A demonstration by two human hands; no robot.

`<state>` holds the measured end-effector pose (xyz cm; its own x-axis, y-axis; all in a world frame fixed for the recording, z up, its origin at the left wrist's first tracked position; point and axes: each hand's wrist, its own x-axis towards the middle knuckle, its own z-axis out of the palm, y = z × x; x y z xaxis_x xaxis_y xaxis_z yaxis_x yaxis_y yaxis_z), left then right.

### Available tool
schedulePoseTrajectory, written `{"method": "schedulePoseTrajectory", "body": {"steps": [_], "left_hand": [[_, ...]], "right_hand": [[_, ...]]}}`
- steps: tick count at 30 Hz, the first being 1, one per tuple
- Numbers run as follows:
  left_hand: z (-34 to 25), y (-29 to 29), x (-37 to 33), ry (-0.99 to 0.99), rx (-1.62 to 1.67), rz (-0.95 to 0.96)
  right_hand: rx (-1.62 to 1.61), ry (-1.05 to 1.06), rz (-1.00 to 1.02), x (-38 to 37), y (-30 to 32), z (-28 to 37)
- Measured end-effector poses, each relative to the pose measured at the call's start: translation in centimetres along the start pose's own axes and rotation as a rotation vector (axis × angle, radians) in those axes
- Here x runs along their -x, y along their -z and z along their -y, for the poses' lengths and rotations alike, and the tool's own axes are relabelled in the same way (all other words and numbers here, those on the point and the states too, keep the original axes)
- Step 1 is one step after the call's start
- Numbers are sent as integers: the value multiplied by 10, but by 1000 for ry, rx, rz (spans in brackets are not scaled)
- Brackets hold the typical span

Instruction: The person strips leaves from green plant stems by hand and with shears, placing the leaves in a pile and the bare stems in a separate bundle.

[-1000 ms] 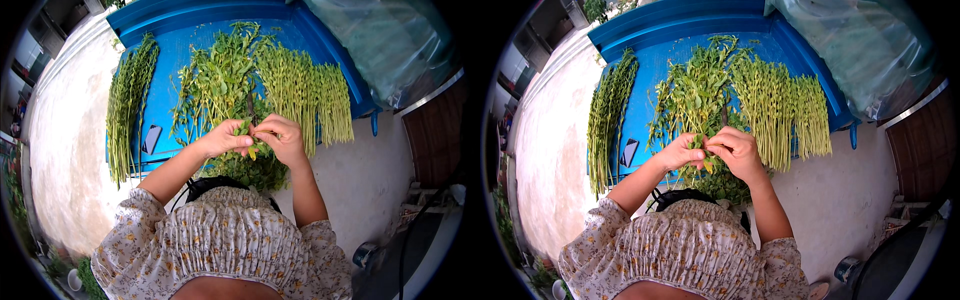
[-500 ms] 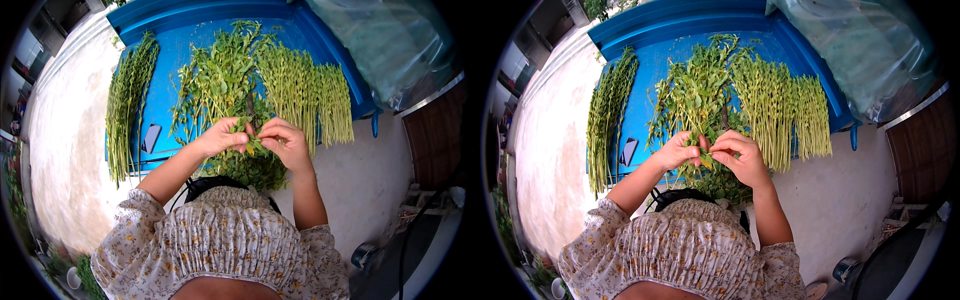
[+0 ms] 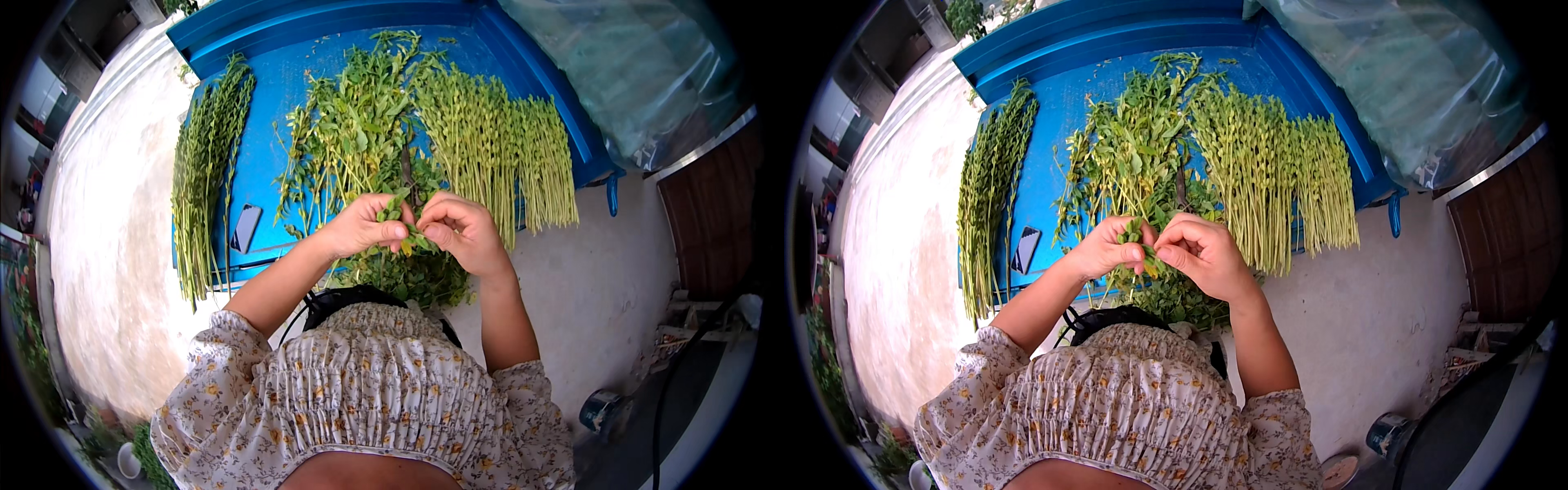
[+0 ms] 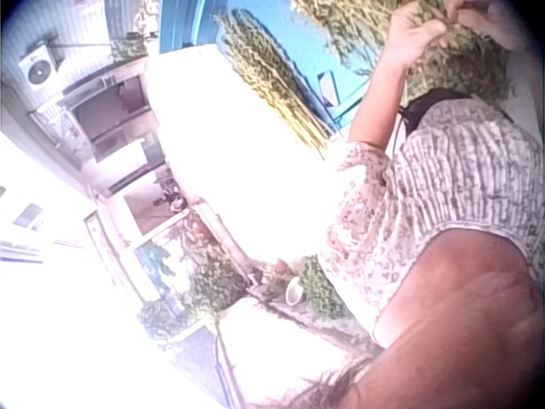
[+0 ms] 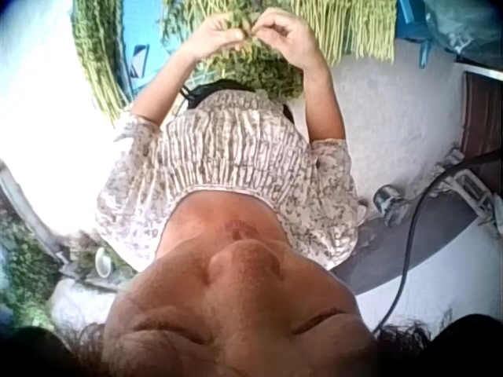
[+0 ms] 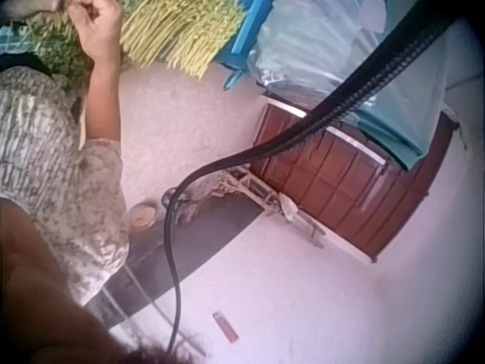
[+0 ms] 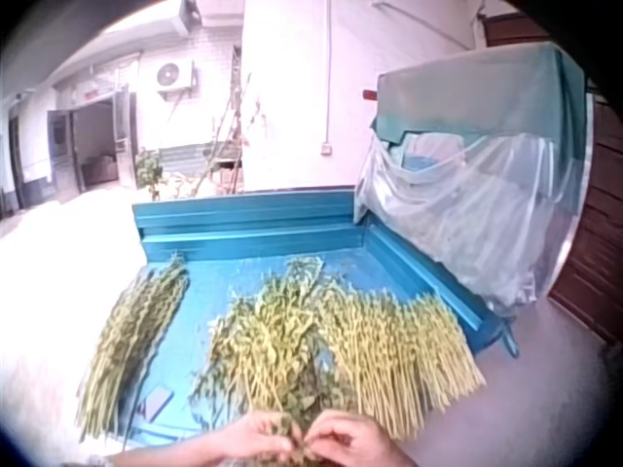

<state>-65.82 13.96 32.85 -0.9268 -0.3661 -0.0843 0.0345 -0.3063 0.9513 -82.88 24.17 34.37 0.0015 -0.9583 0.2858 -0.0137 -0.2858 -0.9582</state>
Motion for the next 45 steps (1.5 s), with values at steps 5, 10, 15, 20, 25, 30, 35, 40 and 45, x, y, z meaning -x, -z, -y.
{"method": "schedulePoseTrajectory", "body": {"steps": [5,10,15,20,25,30,35,40,45], "left_hand": [[-3,1,1,18,-33,-14],[0,0,0,18,-46,28],[1,-2,1,3,27,82],[6,3,1,-36,91,-1],[8,5,-1,-70,144,2],[6,-2,0,-65,130,55],[6,-8,-2,-29,127,85],[9,-9,-4,-48,133,59],[2,-8,-2,33,130,203]], "right_hand": [[170,13,27,-1,1,8],[205,43,-80,-1,-5,-6],[-1,-15,-225,0,-16,-4],[-159,32,-108,7,-8,-9],[-186,-7,-93,5,-11,-7],[-154,-189,-172,2,-13,-18],[19,-190,-260,-8,-20,-39],[172,-81,-292,-21,-27,-42],[170,-76,-231,-29,-23,-51]]}}
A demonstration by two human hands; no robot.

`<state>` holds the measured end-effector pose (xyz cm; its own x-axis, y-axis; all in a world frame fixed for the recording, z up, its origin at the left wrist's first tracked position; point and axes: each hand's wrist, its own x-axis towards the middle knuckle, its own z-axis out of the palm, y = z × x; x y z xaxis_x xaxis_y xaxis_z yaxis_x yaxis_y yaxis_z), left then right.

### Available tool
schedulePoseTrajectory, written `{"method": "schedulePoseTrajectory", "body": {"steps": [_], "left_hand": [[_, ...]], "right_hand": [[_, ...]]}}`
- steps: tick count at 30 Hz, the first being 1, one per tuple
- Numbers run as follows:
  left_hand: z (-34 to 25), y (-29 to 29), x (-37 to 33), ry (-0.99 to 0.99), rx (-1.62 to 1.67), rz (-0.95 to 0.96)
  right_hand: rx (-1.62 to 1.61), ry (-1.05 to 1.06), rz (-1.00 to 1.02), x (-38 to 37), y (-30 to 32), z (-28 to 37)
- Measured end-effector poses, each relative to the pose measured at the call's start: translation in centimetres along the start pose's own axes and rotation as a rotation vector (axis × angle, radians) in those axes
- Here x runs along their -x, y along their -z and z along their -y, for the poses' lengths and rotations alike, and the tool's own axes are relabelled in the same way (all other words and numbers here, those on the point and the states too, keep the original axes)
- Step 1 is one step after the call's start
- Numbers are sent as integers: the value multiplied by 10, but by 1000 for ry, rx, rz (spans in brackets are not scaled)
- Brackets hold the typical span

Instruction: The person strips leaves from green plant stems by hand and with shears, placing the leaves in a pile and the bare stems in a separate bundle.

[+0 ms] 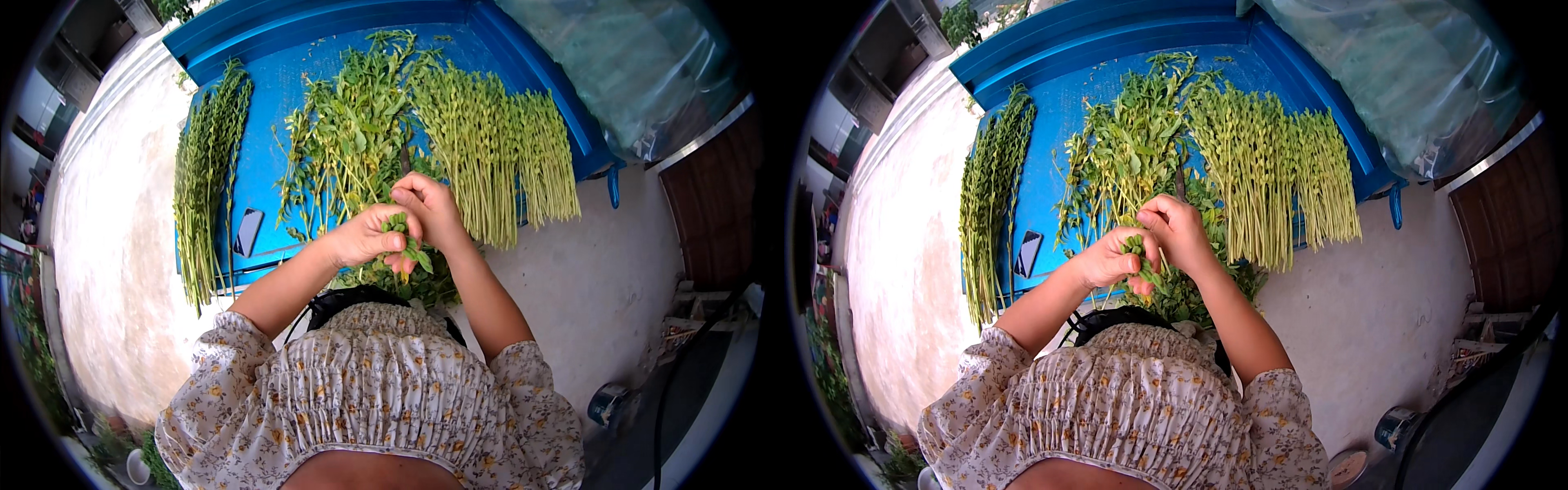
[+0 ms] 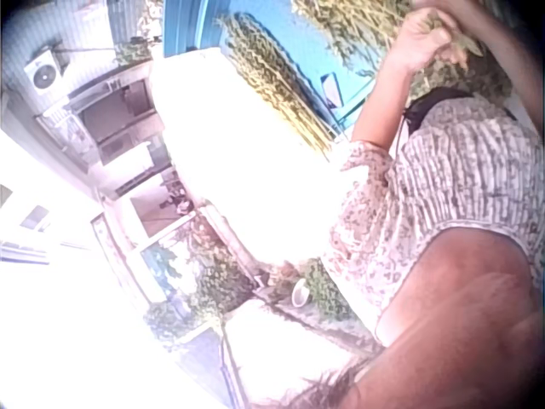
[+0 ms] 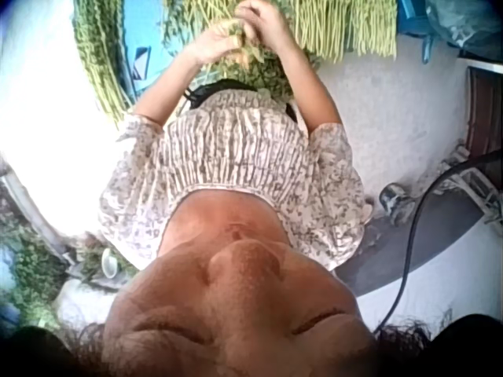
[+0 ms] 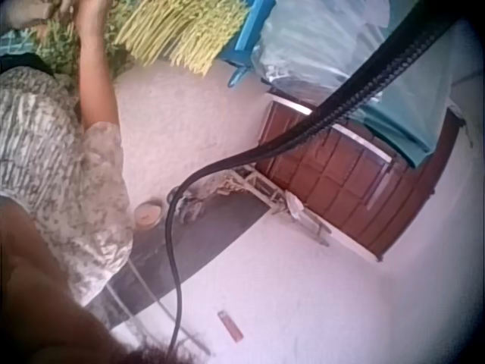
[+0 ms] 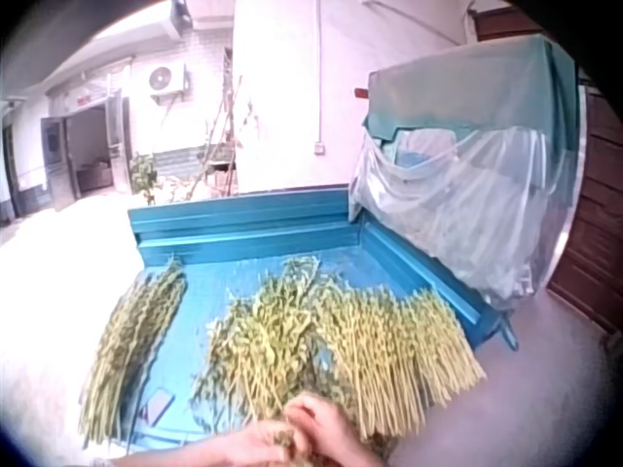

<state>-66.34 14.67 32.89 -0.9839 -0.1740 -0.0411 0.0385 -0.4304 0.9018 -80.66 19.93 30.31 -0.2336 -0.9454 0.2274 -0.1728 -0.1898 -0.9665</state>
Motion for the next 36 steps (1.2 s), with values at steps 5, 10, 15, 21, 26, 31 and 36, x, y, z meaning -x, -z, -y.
{"method": "schedulePoseTrajectory", "body": {"steps": [5,10,15,21,26,31,36], "left_hand": [[2,0,-3,-103,106,-220],[5,16,0,-212,169,-357],[8,15,-7,-222,186,-434],[3,10,-9,-293,179,-483],[3,9,-13,-326,115,-441],[8,10,-12,-294,68,-391],[10,11,-15,-315,83,-313]], "right_hand": [[26,71,-138,2,6,1],[-227,-86,-163,37,7,11],[-247,-62,-231,35,-20,16],[-582,-244,-91,35,-16,29],[-482,-250,-102,29,-20,29],[-649,-482,32,25,-10,23],[-608,-449,-51,22,-11,29]]}}
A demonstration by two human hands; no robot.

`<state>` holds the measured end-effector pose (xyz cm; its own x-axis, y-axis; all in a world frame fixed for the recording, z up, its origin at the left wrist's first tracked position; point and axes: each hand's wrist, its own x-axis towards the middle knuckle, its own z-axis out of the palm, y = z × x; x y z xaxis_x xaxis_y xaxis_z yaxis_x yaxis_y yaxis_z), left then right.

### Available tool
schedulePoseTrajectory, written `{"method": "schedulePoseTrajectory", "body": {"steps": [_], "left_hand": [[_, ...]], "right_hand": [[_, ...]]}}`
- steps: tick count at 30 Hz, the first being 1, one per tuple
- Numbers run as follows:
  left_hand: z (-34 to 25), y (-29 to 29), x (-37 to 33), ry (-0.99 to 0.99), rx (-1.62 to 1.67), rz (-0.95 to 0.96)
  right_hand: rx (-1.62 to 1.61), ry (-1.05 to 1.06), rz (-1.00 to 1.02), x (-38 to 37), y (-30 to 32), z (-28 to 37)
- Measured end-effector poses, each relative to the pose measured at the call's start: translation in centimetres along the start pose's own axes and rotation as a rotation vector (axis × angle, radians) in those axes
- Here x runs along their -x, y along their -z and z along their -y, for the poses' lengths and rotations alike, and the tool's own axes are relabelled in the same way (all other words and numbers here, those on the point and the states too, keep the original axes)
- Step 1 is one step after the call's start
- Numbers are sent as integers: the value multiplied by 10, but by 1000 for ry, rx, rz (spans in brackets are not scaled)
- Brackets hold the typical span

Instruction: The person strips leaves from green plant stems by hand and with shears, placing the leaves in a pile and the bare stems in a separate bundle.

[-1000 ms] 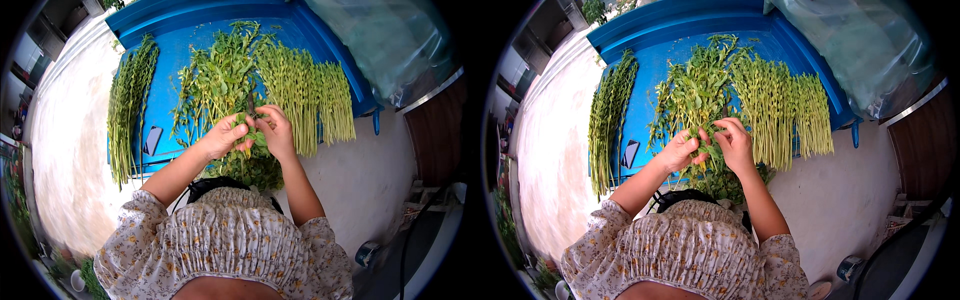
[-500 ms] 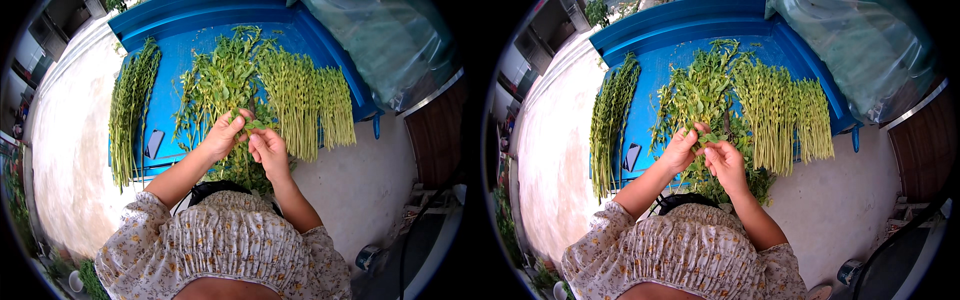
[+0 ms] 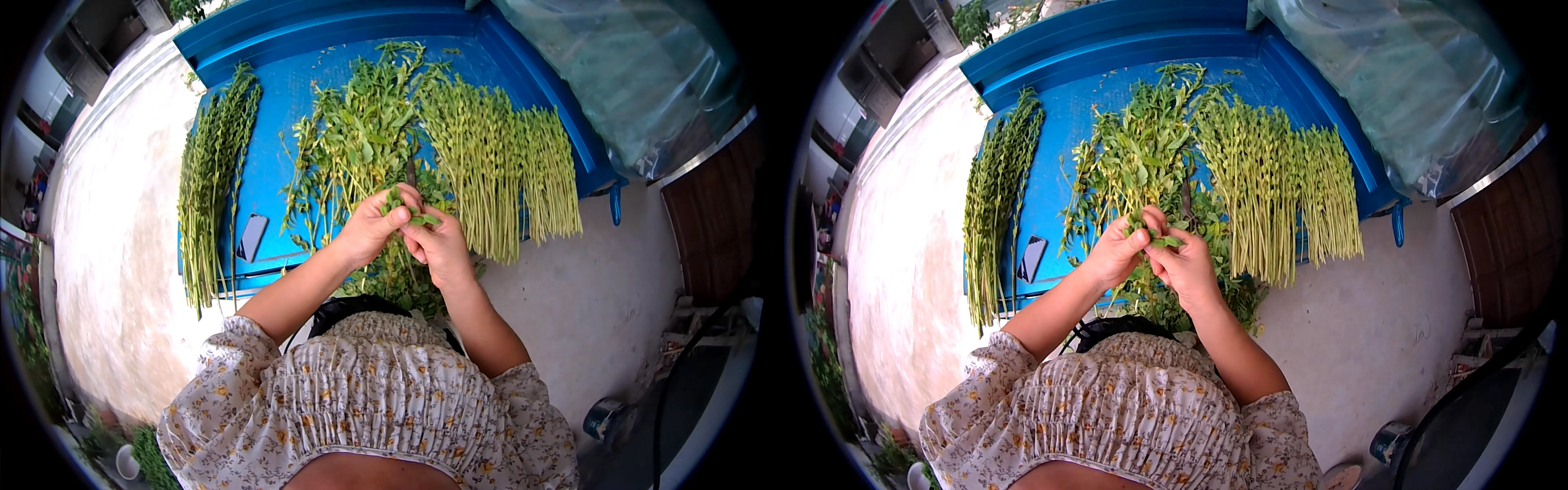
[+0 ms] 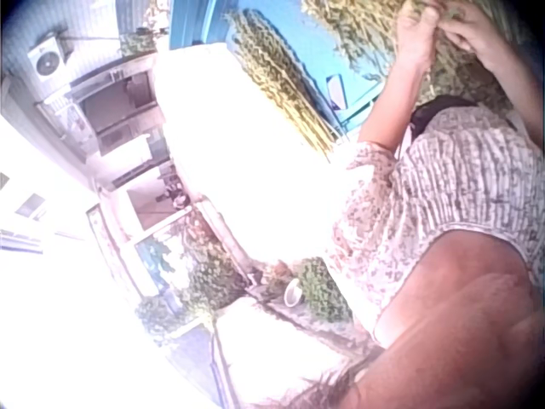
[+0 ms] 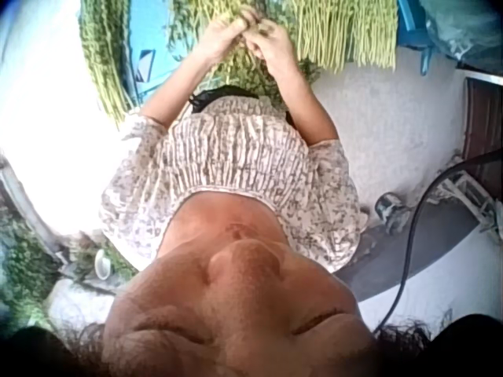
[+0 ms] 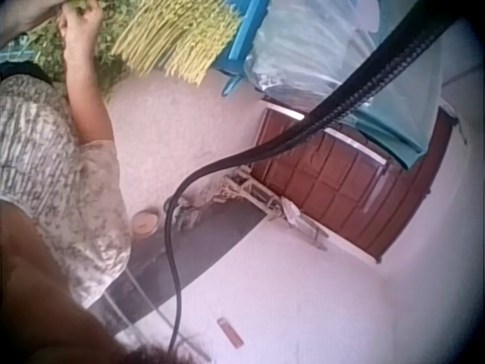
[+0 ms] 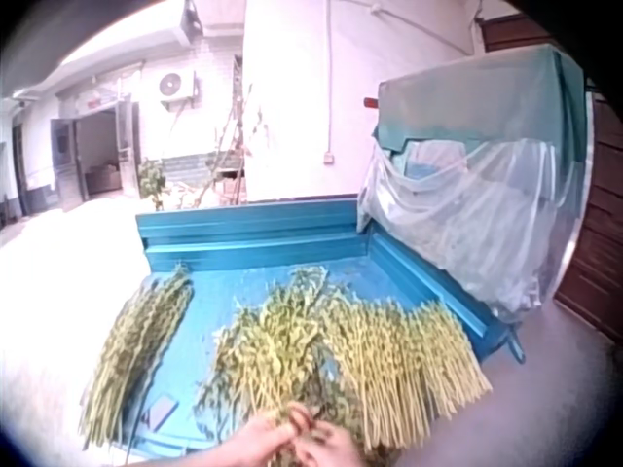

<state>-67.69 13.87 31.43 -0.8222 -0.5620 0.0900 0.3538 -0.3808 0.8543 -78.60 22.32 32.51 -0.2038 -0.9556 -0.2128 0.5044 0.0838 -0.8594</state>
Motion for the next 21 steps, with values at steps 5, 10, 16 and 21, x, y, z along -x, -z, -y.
{"method": "schedulePoseTrajectory", "body": {"steps": [5,10,16,21], "left_hand": [[-4,-6,1,-6,-25,-107],[-1,-7,-1,-58,37,-73],[-8,-8,-3,-118,15,-8],[-15,-11,-1,-3,15,-10]], "right_hand": [[19,61,-72,6,-4,-1],[39,79,-62,1,3,-3],[635,567,-204,7,7,8],[909,870,-102,11,-1,37]]}}
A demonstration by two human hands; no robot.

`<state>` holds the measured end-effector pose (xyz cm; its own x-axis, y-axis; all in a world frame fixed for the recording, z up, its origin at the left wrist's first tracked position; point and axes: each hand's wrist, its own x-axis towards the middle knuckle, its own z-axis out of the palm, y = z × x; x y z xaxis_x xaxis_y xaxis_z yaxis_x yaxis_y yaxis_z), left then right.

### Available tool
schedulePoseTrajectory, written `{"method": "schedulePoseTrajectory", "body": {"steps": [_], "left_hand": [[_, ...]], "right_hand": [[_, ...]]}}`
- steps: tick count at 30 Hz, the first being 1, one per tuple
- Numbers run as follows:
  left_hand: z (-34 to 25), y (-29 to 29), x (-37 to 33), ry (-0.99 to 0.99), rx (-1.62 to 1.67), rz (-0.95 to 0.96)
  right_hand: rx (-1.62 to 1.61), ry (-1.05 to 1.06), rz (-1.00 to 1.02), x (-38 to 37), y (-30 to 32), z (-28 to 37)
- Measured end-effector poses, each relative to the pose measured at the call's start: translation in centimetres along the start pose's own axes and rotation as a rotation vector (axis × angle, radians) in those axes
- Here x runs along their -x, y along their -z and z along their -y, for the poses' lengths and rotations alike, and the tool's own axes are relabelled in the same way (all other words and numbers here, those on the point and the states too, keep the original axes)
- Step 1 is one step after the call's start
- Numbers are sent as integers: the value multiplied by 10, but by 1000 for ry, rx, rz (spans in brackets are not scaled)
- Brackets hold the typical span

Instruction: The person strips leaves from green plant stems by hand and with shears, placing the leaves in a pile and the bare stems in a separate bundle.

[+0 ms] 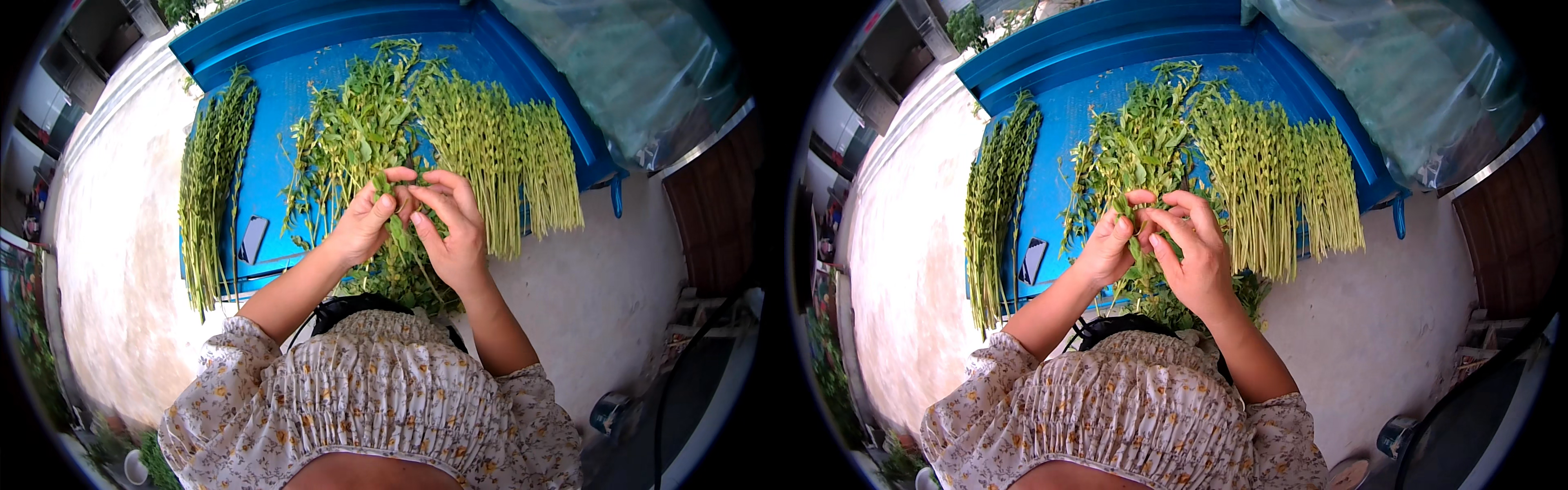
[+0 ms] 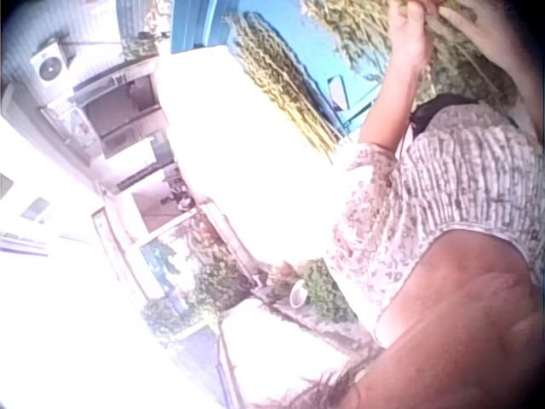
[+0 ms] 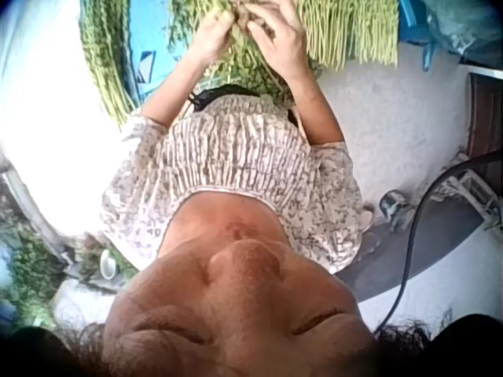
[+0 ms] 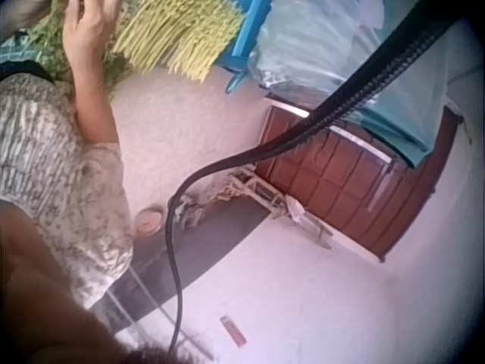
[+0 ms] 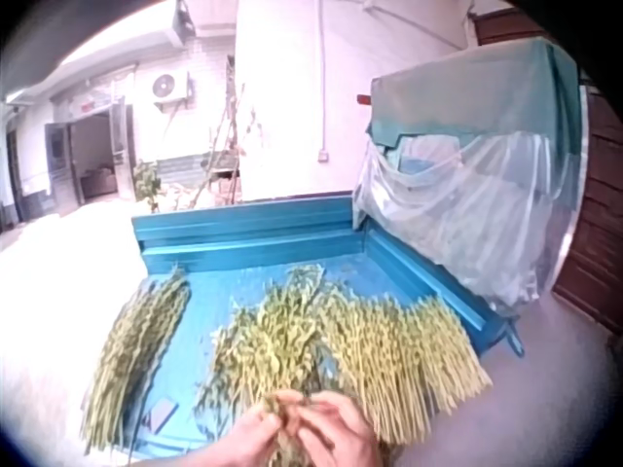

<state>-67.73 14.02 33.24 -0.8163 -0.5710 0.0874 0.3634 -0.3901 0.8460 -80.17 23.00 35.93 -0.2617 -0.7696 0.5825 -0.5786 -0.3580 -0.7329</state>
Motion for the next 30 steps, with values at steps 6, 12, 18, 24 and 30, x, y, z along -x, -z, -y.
{"method": "schedulePoseTrajectory", "body": {"steps": [6,12,18,24,30], "left_hand": [[5,-3,0,-13,-61,-86],[13,2,-2,-33,-45,-44],[6,-8,3,36,-49,-93],[14,2,2,39,-43,52],[9,-3,-4,-20,-60,-59]], "right_hand": [[81,54,152,-7,5,-1],[23,119,130,-4,-1,1],[-91,45,65,-1,-8,-7],[-200,-105,-94,2,-19,-12],[-40,-136,-138,13,-6,-9]]}}
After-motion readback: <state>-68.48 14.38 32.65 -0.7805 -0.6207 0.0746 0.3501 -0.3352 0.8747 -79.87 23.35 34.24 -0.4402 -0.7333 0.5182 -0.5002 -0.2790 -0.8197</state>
